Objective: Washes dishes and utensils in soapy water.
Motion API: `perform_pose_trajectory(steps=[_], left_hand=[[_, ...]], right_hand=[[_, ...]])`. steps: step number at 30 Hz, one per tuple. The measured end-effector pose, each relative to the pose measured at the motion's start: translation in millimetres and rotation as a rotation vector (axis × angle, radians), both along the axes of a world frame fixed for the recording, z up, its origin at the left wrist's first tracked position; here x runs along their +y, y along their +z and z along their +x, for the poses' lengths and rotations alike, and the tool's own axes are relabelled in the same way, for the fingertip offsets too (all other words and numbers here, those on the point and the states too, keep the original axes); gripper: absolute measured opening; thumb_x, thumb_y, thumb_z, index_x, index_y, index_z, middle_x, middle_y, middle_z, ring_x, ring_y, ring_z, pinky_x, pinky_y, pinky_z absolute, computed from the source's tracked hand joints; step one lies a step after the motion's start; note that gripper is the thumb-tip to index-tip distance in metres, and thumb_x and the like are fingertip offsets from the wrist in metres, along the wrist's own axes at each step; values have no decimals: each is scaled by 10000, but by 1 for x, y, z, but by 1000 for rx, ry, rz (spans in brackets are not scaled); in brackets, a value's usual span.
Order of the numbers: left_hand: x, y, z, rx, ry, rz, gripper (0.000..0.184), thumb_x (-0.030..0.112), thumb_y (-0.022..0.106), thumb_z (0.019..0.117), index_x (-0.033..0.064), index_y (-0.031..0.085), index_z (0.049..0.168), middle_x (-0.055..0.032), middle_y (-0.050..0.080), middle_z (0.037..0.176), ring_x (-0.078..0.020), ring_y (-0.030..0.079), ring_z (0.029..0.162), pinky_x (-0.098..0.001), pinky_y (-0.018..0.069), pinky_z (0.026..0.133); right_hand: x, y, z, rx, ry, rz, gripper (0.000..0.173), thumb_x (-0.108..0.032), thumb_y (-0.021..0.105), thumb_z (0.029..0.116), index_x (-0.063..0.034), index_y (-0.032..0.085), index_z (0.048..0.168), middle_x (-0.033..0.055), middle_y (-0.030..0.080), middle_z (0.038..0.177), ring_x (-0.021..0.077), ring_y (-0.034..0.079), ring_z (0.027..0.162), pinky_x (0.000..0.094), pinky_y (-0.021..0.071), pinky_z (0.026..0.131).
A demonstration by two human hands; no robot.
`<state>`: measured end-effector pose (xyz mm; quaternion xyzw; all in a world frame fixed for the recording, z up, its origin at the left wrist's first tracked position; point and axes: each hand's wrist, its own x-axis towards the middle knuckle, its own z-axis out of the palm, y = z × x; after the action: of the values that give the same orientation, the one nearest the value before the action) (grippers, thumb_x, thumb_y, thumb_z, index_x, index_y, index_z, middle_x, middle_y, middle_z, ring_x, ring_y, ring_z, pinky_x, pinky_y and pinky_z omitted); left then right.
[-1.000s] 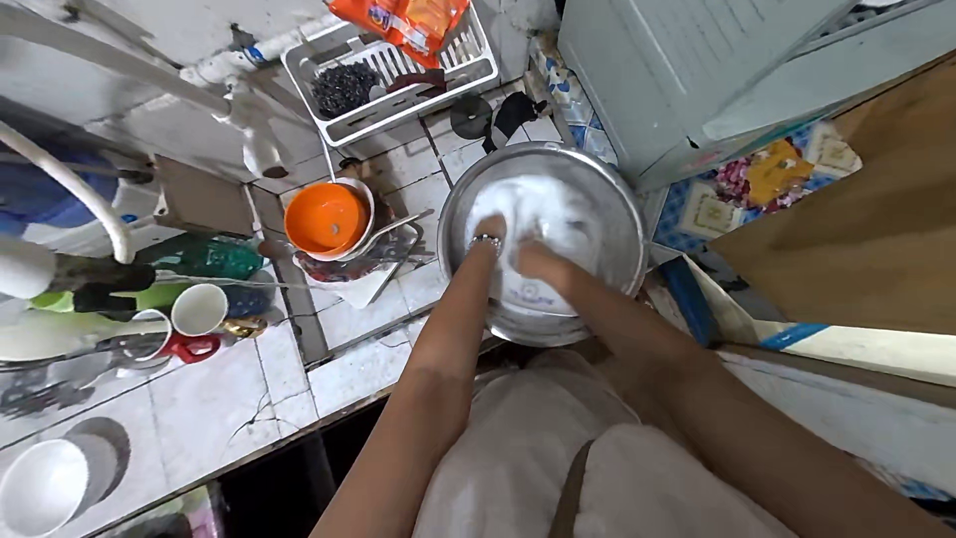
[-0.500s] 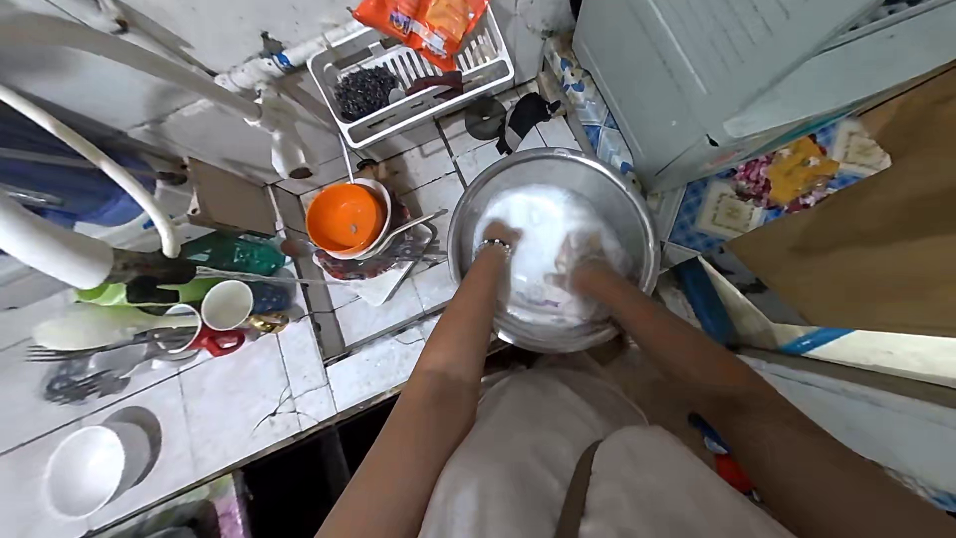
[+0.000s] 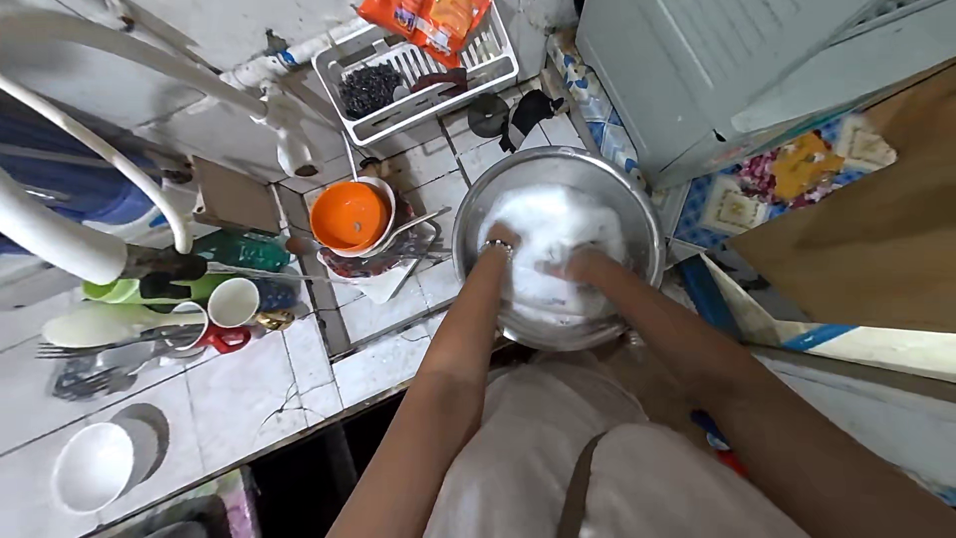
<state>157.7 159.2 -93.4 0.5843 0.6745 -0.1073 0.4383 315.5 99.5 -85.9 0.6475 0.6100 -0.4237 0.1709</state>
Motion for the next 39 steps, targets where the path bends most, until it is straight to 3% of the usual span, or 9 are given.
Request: perform_pose_trajectory(steps=[6, 11, 13, 16, 21, 24, 29, 36, 39], left_hand=[[-14, 7, -1, 47, -171, 86, 367, 68, 400, 1093, -134, 509, 1380, -321, 516, 1444, -431, 496, 1372, -525, 388, 1142], [-5, 4, 3, 102, -328, -21, 336, 50, 425, 1078, -157, 571, 1299, -322, 541, 1417, -441, 494, 1370, -549, 386, 1133], [-1, -4, 3, 62, -195, -27, 355, 101, 449, 1080, -161, 578, 1282, -325, 550, 1402, -427, 511, 1356, -537, 392, 1132], [2, -5, 0, -4, 35, -48, 434, 228, 566, 1053, -150, 585, 1267, -323, 566, 1374, -412, 544, 1321, -529, 418, 1110], [-4, 5, -3, 21, -10, -18, 454, 234, 549, 1063, -159, 564, 1290, -332, 546, 1395, -420, 519, 1348, -524, 403, 1129], [-6, 5, 1, 146, -272, -10, 339, 69, 452, 1074, -170, 568, 1283, -337, 532, 1415, -443, 496, 1366, -542, 393, 1133], [-6, 9, 4, 114, -294, 18, 347, 50, 395, 1088, -164, 542, 1318, -344, 532, 1410, -459, 503, 1357, -568, 395, 1120], [-3, -4, 7, 68, -134, 28, 373, 135, 440, 1095, -148, 579, 1294, -328, 547, 1405, -442, 501, 1363, -547, 382, 1138], [-3, 2, 7, 26, 82, 148, 400, 193, 484, 1078, -129, 587, 1293, -326, 583, 1355, -435, 552, 1307, -560, 415, 1106]], right_hand=[[-11, 18, -88, 63, 168, -207, 505, -361, 494, 1060, 59, 638, 1301, 286, 571, 1408, 434, 499, 1369, 639, 365, 1113], [-69, 10, -60, 252, 187, -137, 819, -649, 358, 1039, 3, 437, 1528, 246, 403, 1588, 391, 321, 1516, 592, 244, 1230], [-86, 15, -35, 286, 183, 6, 853, -658, 459, 1005, -43, 355, 1587, 191, 302, 1661, 330, 216, 1570, 524, 175, 1277], [-80, 42, 0, 52, 185, 8, 858, -613, 509, 1005, -35, 303, 1605, 244, 250, 1667, 418, 205, 1556, 623, 198, 1232], [-25, -1, 22, -107, 71, 97, 682, -533, 552, 1023, 63, 601, 1351, 308, 529, 1449, 468, 447, 1409, 627, 341, 1153], [16, -6, 2, -60, 141, 67, 822, -547, 554, 1013, 83, 400, 1517, 316, 294, 1620, 459, 200, 1546, 603, 153, 1255], [4, 10, -67, 88, 231, -88, 522, -367, 493, 1085, 90, 626, 1300, 321, 586, 1369, 482, 519, 1332, 648, 364, 1107], [-66, 25, -59, 298, 424, -132, 426, -235, 409, 1109, 31, 544, 1414, 291, 555, 1417, 452, 502, 1358, 653, 371, 1107], [-85, 29, -22, 211, 329, -95, 388, -141, 529, 1051, 39, 561, 1394, 285, 562, 1414, 453, 507, 1357, 646, 388, 1107]])
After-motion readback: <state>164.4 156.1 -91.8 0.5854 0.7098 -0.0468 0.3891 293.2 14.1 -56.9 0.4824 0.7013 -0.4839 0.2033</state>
